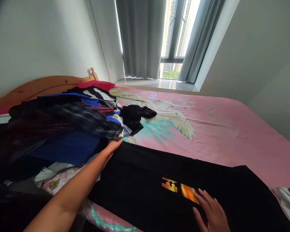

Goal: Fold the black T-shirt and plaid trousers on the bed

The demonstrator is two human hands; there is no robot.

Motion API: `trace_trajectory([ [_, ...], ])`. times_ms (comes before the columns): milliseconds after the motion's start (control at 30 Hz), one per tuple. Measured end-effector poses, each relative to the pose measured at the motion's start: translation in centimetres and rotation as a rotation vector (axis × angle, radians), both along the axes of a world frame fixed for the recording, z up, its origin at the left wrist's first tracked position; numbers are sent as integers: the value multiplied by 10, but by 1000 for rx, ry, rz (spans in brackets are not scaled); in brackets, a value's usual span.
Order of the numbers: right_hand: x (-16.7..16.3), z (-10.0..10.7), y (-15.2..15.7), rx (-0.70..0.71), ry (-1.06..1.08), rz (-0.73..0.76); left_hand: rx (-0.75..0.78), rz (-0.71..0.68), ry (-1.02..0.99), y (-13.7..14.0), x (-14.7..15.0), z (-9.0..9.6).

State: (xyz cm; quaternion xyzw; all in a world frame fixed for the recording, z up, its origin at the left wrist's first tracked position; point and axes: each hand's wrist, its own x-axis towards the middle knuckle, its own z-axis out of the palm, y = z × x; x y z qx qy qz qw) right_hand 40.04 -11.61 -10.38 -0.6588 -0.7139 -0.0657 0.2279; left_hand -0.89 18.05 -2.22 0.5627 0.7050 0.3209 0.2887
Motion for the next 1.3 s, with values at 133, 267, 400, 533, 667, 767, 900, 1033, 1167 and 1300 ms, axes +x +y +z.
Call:
trace_trajectory([
  [133, -1, 1, 0, 43, 18, 4, 114, -315, 153, -42, 34, 9],
  [267, -3, 3, 1, 45, 16, 8, 96, -620, 460, -77, 38, -11],
  [400, -3, 3, 1, 54, 8, 4, 1, -463, 750, -75, 4, -12],
  [533, -2, 4, 1, 64, 12, 3, 169, -454, 792, -94, 17, 3],
  [667, -1, 4, -1, 69, 17, 8, 400, -913, 735, -144, 47, -6],
  [767, -2, 5, -1, 82, 19, 13, 385, -790, 766, -153, 23, -15],
  [900, -2, 5, -1, 99, 31, 17, 309, -298, 833, -139, -31, -2],
  [1033, -2, 3, 0, 100, 29, 13, 405, -631, 824, -163, -20, 6],
  [1167, -2, 3, -1, 100, 18, 13, 295, -882, 801, -201, 1, -9],
  [1300, -1, 3, -1, 111, 24, 20, 163, -547, 845, -204, -13, -12],
])
